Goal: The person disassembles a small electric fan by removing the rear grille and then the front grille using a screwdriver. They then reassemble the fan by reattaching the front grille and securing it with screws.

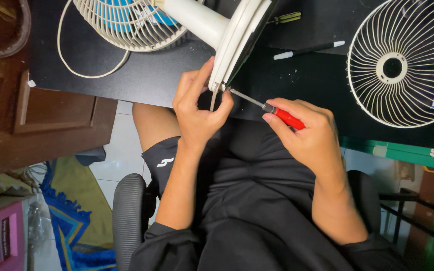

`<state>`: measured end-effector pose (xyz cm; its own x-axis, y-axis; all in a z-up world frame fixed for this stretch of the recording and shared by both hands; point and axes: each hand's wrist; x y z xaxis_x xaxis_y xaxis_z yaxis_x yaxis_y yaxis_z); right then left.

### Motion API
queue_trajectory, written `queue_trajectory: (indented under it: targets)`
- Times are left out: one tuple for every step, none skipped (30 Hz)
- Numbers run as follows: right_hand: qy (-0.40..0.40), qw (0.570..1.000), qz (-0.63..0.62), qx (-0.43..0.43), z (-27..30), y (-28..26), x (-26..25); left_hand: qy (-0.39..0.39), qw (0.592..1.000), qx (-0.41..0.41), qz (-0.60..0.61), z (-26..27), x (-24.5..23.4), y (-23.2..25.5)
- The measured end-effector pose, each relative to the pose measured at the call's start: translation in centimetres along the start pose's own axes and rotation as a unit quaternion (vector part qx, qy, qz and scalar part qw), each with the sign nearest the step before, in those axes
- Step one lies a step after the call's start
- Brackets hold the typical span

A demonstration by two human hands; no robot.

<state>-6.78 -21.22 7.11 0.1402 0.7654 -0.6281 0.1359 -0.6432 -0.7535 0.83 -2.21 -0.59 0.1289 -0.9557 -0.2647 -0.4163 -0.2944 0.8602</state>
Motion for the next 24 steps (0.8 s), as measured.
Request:
queue_trajectory:
  targets:
    - [0.0, 1.0, 0.002, 0.003, -0.02, -0.01, 0.0, 0.0, 1.0, -0.001, 0.001, -0.02, 0.0, 0.02]
    - [0.001, 1.0, 0.003, 0.007, -0.05, -0.04, -0.01, -0.001, 1.0, -0.003, 0.002, -0.04, -0.01, 0.04]
    - [0.001, 1.0, 0.005, 0.01, -0.08, -0.08, 0.01, 0.0, 1.0, -0.004, 0.003, -0.06, -0.04, 0.05]
    - [0.001, 1.0, 0.004, 0.006, -0.12, -0.12, 0.02, 0.0, 1.0, -0.003, 0.006, -0.08, -0.07, 0.05]
    - [0.002, 1.0, 0.003, 0.004, -0.11, -0.16, 0.04, -0.001, 1.0, -0.003, 0.009, -0.06, -0.11, 0.05]
    - [0.002, 1.0, 0.001, 0.001, -0.1, -0.17, 0.04, -0.002, 1.0, -0.003, 0.012, -0.04, -0.12, 0.04]
    - [0.001, 1.0, 0.003, 0.0, -0.05, -0.2, 0.04, -0.003, 1.0, -0.001, 0.007, -0.02, -0.13, 0.02]
    - [0.001, 1.0, 0.004, 0.0, -0.01, -0.23, 0.03, -0.003, 1.0, 0.0, 0.003, 0.0, -0.14, 0.01]
    - [-0.001, 1.0, 0.005, -0.002, -0.02, -0.25, 0.03, -0.003, 1.0, 0.001, -0.002, 0.0, -0.14, -0.01]
    - [-0.001, 1.0, 0.007, 0.004, -0.03, -0.28, 0.04, -0.003, 1.0, 0.001, 0.001, 0.0, -0.15, -0.03]
    - [-0.001, 1.0, 0.008, 0.009, -0.04, -0.31, 0.07, -0.003, 1.0, 0.0, 0.004, 0.02, -0.18, -0.04]
    - [-0.002, 1.0, 0.009, 0.014, -0.06, -0.36, 0.1, -0.002, 1.0, -0.001, 0.007, 0.03, -0.21, -0.05]
    - [-0.001, 1.0, 0.008, 0.01, -0.09, -0.39, 0.11, -0.002, 1.0, -0.002, 0.01, 0.01, -0.2, -0.05]
    - [0.001, 1.0, 0.007, 0.006, -0.12, -0.42, 0.12, -0.002, 1.0, -0.003, 0.012, -0.01, -0.19, -0.06]
    - [0.002, 1.0, 0.006, 0.002, -0.1, -0.44, 0.12, -0.002, 1.0, -0.005, 0.015, 0.0, -0.17, -0.06]
    - [0.001, 1.0, 0.006, 0.006, -0.11, -0.42, 0.12, -0.003, 1.0, -0.005, 0.016, 0.02, -0.15, -0.07]
    - [0.002, 1.0, 0.006, 0.011, -0.07, -0.42, 0.13, -0.003, 1.0, -0.006, 0.017, 0.05, -0.17, -0.09]
    - [0.002, 1.0, 0.006, 0.015, -0.02, -0.41, 0.14, -0.004, 1.0, -0.006, 0.018, 0.08, -0.18, -0.11]
    - [0.001, 1.0, 0.003, 0.014, 0.0, -0.41, 0.13, -0.005, 1.0, -0.006, 0.017, 0.05, -0.19, -0.12]
    - [0.001, 1.0, 0.0, 0.014, 0.02, -0.4, 0.12, -0.006, 1.0, -0.005, 0.017, 0.03, -0.2, -0.14]
    - [0.001, 1.0, -0.003, 0.013, 0.03, -0.39, 0.09, -0.006, 1.0, -0.005, 0.017, 0.01, -0.19, -0.17]
    - [0.001, 1.0, 0.0, 0.013, 0.05, -0.38, 0.08, -0.006, 1.0, -0.004, 0.018, 0.0, -0.19, -0.2]
    - [0.001, 1.0, 0.003, 0.014, 0.07, -0.38, 0.06, -0.007, 1.0, -0.003, 0.018, 0.01, -0.2, -0.21]
    - [0.001, 1.0, 0.007, 0.014, 0.08, -0.4, 0.05, -0.007, 1.0, -0.003, 0.019, 0.03, -0.22, -0.22]
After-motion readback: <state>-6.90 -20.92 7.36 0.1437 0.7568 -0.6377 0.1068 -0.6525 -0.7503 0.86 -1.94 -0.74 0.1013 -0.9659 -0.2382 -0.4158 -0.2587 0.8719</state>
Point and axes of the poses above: each hand's wrist, its own z-axis away from the middle knuckle, its own x-axis out of the palm, y = z × x, and after that the axes turned 2 degrees about -z, right-handed
